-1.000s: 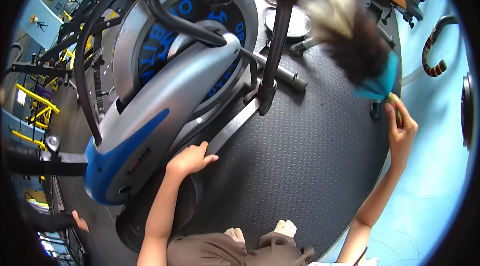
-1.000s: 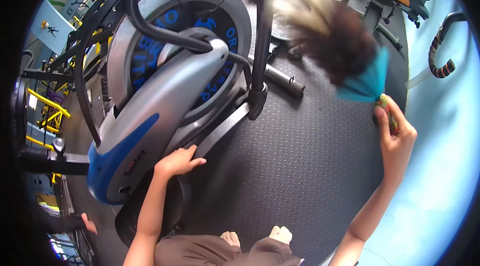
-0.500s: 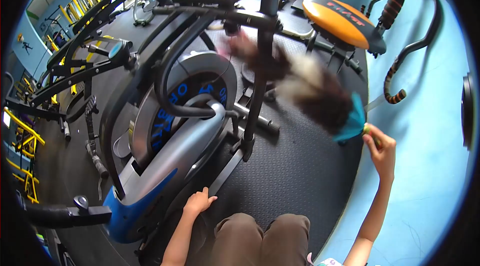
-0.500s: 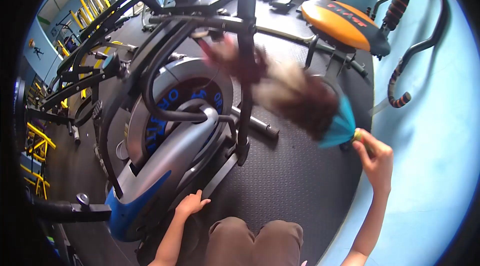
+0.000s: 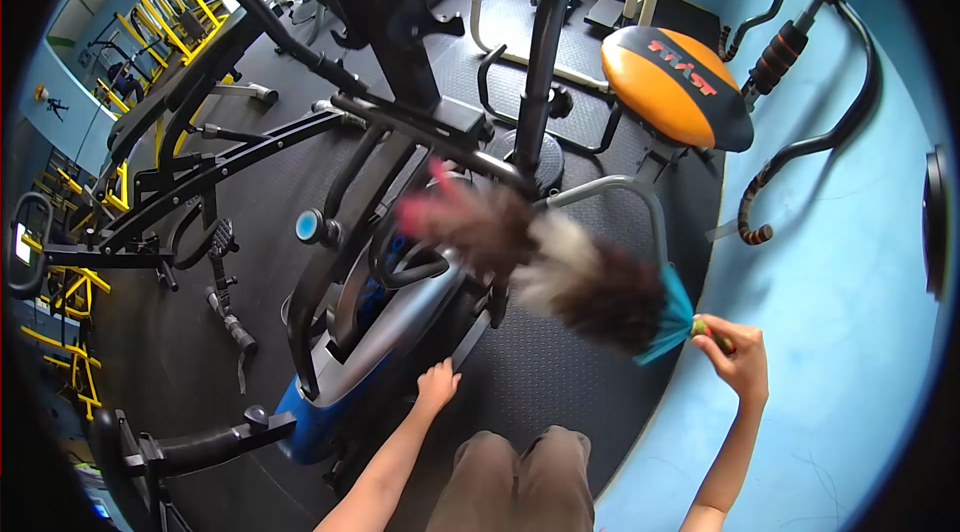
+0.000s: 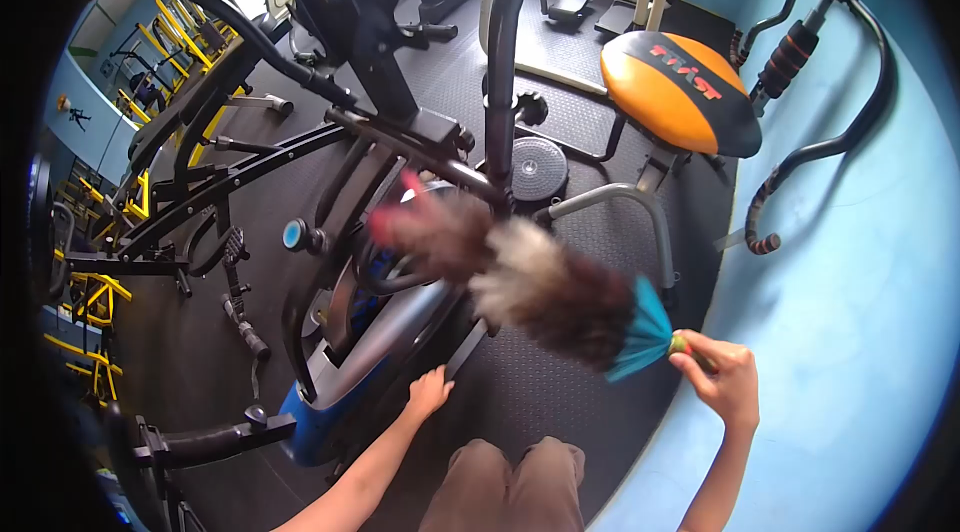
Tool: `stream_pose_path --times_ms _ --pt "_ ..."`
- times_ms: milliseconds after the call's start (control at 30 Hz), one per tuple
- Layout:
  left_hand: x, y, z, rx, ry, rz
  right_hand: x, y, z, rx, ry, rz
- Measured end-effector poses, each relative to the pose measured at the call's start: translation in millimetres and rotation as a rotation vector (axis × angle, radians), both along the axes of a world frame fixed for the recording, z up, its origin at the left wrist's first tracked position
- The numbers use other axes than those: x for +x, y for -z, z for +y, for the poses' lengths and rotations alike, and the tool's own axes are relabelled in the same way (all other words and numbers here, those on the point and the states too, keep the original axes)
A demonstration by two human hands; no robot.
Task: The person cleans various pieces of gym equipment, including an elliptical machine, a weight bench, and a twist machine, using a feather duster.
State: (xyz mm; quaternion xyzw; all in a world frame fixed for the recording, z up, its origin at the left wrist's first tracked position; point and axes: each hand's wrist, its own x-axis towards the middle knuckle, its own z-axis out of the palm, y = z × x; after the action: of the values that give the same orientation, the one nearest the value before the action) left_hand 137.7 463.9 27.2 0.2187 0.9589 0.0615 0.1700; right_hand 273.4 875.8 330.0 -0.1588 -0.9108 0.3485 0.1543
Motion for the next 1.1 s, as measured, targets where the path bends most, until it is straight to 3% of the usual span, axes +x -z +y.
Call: stream_pose_path --times_ms 67,100,200,267,433,500,567,633,700,767,900,967,1033,1100 --pt "-18 -76 40 0.307 0.032 0.284 -9 -40 5 -0.047 0.096 -0.114" --pt "-27 -132 62 0.503 -0.069 0.337 -15 -55 9 -0.036 0.127 -0.158" --pt "-63 -246 84 0.502 -0.178 0.821 -31 -98 21 0.080 0.159 -0.127" --pt "-92 -294 87 0.485 -0.246 0.775 -40 -130 32 0.140 0.174 -0.040" --pt "-131 -276 71 0.413 -0.217 0.421 -75 -231 44 0.039 0.301 0.034" --pt "-131 -277 76 0.402 -0.185 0.351 -87 -246 57 0.057 0.259 0.211" --pt "-127 -286 80 0.300 -0.210 0.313 -96 -260 60 -0.025 0.180 0.208" --pt "-126 -292 88 0.254 -0.248 0.258 -97 -260 65 -0.124 0.122 0.067" --pt "-132 -299 100 0.036 -0.337 0.134 -94 -260 76 -0.040 0.086 -0.150" --pt "-138 -306 117 -0.018 -0.386 0.043 -100 -276 88 0.065 0.072 -0.339" --pt "-149 -359 195 0.618 -0.365 0.053 -121 -341 140 0.039 0.012 -0.160" --pt "-156 -414 248 0.748 -0.456 0.041 -139 -387 163 0.073 -0.039 0.038" --pt "-167 -450 288 0.876 -0.451 0.187 -151 -437 173 0.051 0.039 0.059" --pt "-180 -498 319 1.008 -0.464 0.263 -163 -479 174 0.217 0.084 0.072"
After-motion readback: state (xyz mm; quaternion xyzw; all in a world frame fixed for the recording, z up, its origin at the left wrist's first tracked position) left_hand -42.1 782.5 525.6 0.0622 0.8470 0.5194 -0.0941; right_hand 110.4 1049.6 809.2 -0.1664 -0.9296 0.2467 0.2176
